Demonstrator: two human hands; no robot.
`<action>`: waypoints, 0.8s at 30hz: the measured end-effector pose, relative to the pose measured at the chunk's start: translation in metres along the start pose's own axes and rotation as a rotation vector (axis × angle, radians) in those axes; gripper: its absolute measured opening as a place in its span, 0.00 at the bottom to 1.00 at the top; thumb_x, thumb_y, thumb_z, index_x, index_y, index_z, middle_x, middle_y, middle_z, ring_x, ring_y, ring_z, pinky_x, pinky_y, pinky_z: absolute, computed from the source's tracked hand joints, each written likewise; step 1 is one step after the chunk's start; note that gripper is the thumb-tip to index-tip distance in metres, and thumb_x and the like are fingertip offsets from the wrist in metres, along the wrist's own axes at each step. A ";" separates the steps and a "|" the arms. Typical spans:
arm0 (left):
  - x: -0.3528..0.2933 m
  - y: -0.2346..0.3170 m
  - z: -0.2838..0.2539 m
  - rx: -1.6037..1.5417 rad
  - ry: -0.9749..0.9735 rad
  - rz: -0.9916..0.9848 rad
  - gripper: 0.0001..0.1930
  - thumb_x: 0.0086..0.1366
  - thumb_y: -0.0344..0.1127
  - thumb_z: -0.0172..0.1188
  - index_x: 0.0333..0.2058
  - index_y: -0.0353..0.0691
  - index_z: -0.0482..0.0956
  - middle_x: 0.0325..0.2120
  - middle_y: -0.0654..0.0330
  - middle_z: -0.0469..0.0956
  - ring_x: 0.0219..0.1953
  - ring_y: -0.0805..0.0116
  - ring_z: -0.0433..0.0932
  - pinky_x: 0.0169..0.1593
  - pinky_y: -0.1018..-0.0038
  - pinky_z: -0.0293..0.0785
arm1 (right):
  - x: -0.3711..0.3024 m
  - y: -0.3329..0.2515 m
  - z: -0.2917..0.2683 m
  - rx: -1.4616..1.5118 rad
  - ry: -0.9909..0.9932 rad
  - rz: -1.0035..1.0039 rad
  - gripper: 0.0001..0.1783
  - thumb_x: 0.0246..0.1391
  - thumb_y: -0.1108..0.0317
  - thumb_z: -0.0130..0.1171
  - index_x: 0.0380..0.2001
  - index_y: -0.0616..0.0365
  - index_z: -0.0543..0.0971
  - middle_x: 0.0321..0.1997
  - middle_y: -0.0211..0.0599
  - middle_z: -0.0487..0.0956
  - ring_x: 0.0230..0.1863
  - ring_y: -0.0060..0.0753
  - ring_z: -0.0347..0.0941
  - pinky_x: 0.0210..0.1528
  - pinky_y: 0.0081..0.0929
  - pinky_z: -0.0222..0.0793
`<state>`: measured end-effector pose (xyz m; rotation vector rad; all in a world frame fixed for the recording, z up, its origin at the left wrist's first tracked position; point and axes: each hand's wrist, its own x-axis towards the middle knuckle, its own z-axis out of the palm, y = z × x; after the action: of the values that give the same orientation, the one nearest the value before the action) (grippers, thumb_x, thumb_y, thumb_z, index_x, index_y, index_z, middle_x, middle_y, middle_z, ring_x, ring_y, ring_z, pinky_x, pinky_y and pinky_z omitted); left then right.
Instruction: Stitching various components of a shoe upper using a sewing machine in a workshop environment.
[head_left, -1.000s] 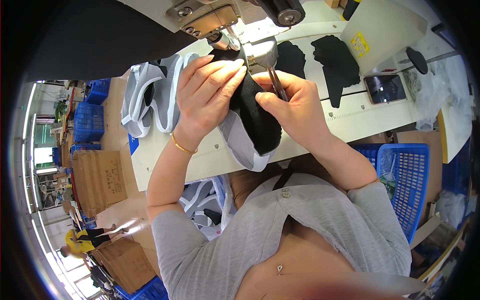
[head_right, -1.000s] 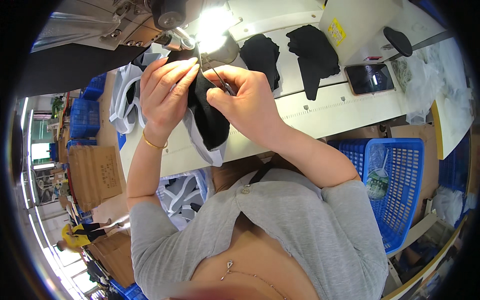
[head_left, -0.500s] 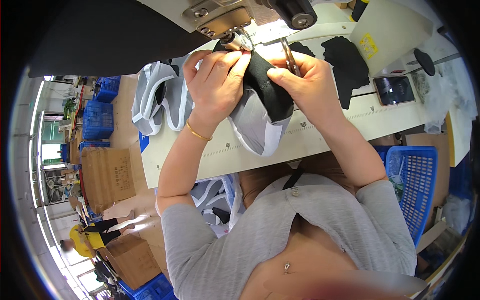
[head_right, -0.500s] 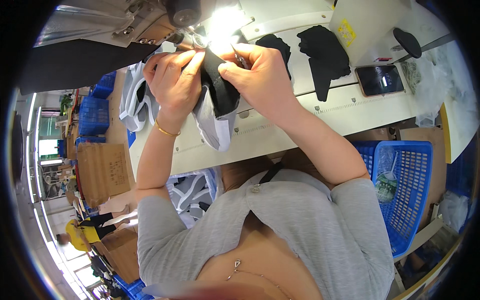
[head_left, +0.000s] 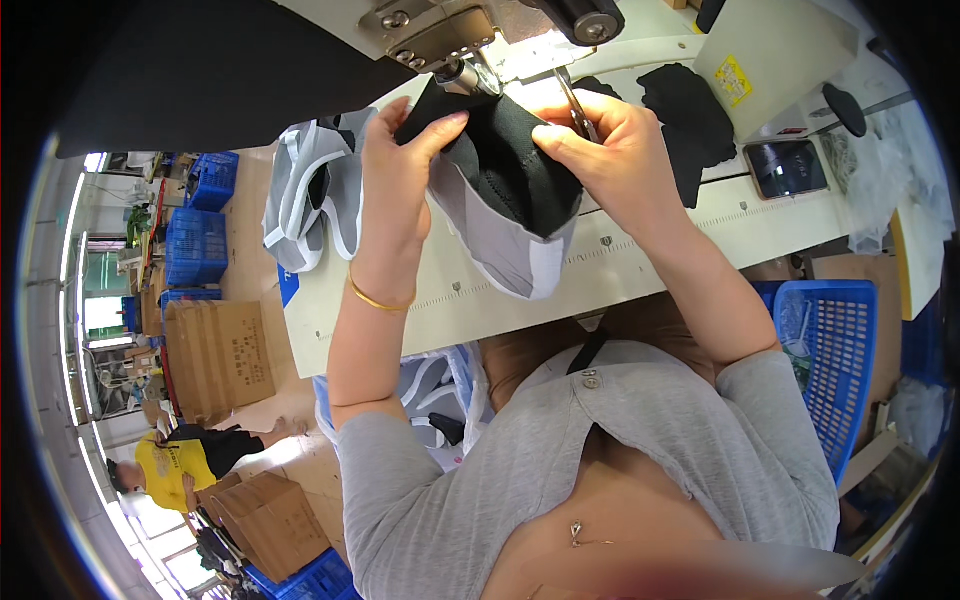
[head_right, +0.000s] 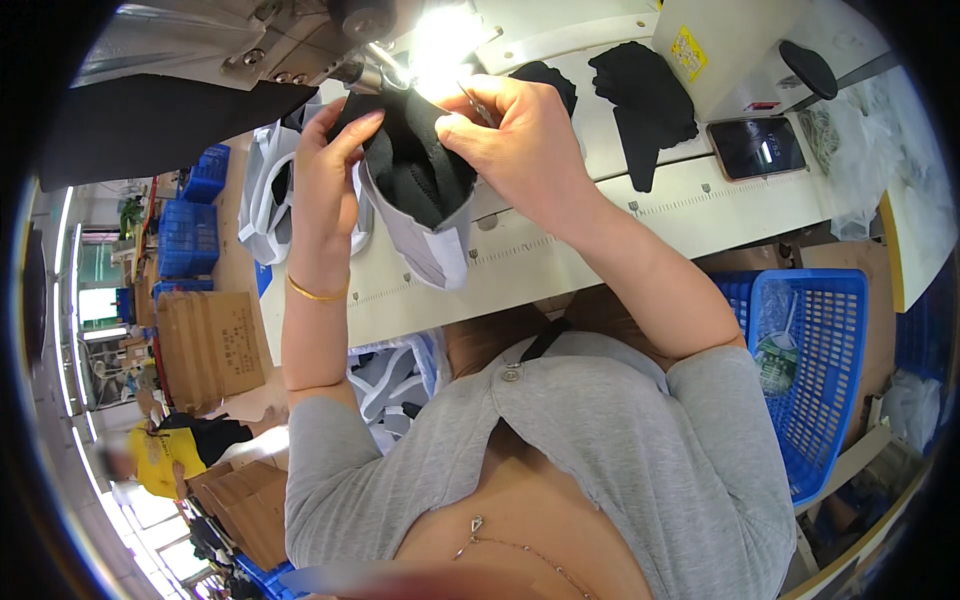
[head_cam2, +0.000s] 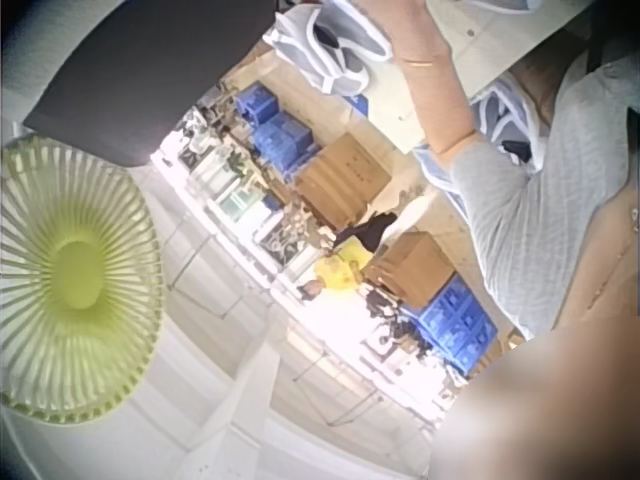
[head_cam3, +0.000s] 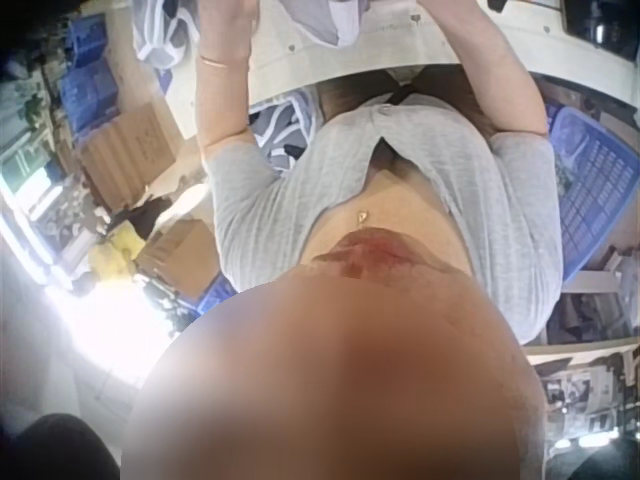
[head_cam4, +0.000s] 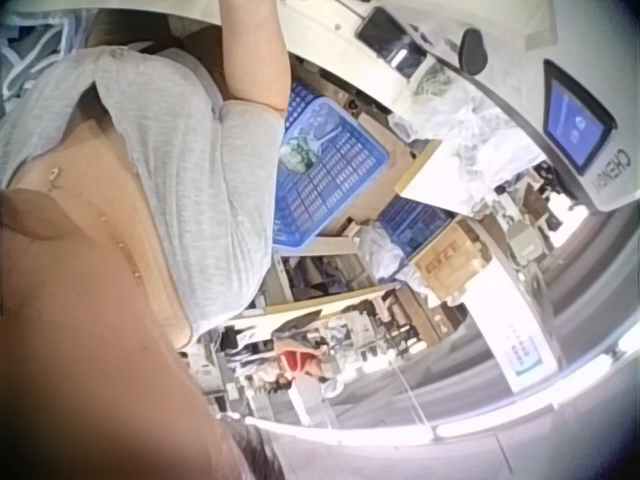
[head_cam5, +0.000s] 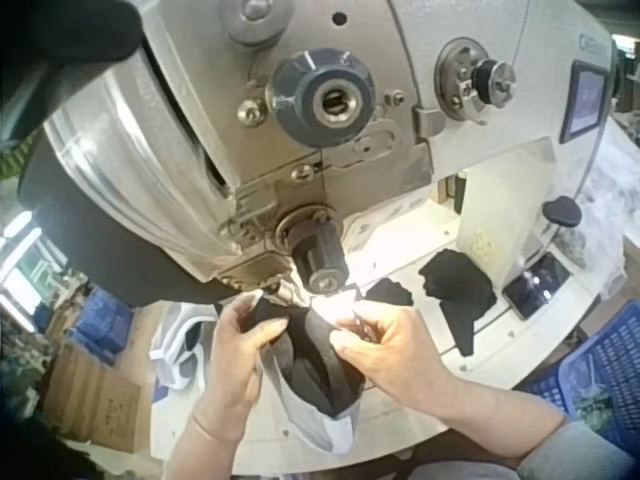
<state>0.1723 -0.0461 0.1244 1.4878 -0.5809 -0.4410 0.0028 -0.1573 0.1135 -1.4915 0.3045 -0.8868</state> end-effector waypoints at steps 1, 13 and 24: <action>0.007 0.002 -0.006 -0.002 0.002 0.001 0.31 0.51 0.30 0.74 0.51 0.24 0.71 0.48 0.56 0.75 0.39 0.70 0.74 0.44 0.78 0.68 | 0.000 0.000 0.000 -0.020 0.006 -0.023 0.10 0.51 0.72 0.59 0.33 0.68 0.81 0.20 0.27 0.76 0.25 0.10 0.63 0.27 0.18 0.62; -0.028 0.023 -0.014 0.409 -0.052 0.315 0.21 0.48 0.22 0.66 0.44 0.27 0.77 0.35 0.57 0.81 0.37 0.75 0.79 0.45 0.79 0.74 | -0.021 0.004 0.006 -0.469 0.019 -0.354 0.23 0.40 0.69 0.69 0.44 0.54 0.78 0.31 0.36 0.76 0.28 0.36 0.76 0.32 0.31 0.73; -0.097 0.000 -0.019 0.648 -0.303 0.284 0.06 0.48 0.22 0.58 0.27 0.34 0.80 0.19 0.61 0.69 0.22 0.72 0.69 0.27 0.76 0.63 | -0.082 0.039 -0.035 -0.293 0.077 0.318 0.19 0.49 0.77 0.64 0.47 0.59 0.78 0.41 0.31 0.80 0.28 0.17 0.73 0.30 0.19 0.69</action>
<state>0.1077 0.0280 0.1155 1.9222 -1.2436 -0.2629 -0.0633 -0.1339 0.0457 -1.6204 0.7330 -0.6640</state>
